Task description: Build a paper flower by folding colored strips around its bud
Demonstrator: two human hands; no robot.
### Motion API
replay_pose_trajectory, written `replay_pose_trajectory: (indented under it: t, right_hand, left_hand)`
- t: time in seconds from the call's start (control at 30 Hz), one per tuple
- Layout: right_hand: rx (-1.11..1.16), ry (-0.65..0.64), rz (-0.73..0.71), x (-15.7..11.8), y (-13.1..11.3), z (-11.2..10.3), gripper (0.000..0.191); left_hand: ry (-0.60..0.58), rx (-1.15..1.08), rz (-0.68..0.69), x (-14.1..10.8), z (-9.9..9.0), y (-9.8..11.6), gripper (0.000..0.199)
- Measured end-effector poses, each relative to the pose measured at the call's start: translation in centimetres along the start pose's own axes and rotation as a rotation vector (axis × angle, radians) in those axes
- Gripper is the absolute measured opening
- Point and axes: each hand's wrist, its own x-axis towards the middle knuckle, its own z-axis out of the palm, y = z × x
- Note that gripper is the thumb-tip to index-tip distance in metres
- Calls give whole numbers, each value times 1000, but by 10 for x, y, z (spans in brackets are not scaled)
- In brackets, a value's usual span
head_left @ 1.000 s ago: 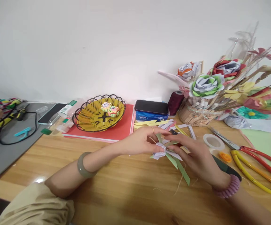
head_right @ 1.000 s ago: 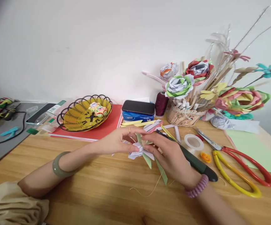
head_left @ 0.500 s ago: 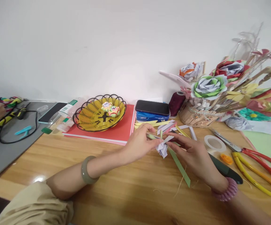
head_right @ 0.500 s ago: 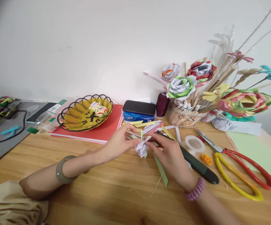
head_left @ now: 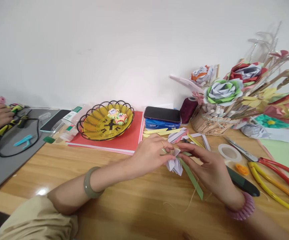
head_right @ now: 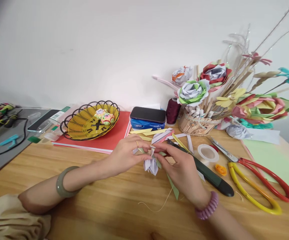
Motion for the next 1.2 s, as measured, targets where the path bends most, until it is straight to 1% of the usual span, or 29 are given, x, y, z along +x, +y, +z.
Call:
replay_pose_trajectory:
  t: [0.1,0.2,0.33,0.47,0.57,0.73,1.03,1.2]
  right_hand:
    - [-104,99,-125,-3,-5,-1,19]
    - [-143,151,-189,-5,-11,-2,17]
    - [-145,168,-237,-5,-18,-1,17]
    - [-187,215,-344,-6,-18,-1,19]
    - [-209,233,-414,-8,-16,-1,22]
    - [-222,230,-482,-11,-13,-2,21]
    - [-225,217,-491,-10,-14,-2,21]
    - [-221,213,-490,-9,-14,-1,20]
  left_hand:
    - [113,43,141,-2,2,-2,17]
    - [222,52,252,-6,4,-5,18]
    - [279,90,358,-9,5,-4,14]
    - [343,124,466,-10,6,-4,13]
    - [390,144,523,-10,7,-4,16]
    - [409,137,542,-11,8,-3,16]
    - [416,147,549,-12,9,-3,16]
    - [425,175,581,-11,9,-3,16]
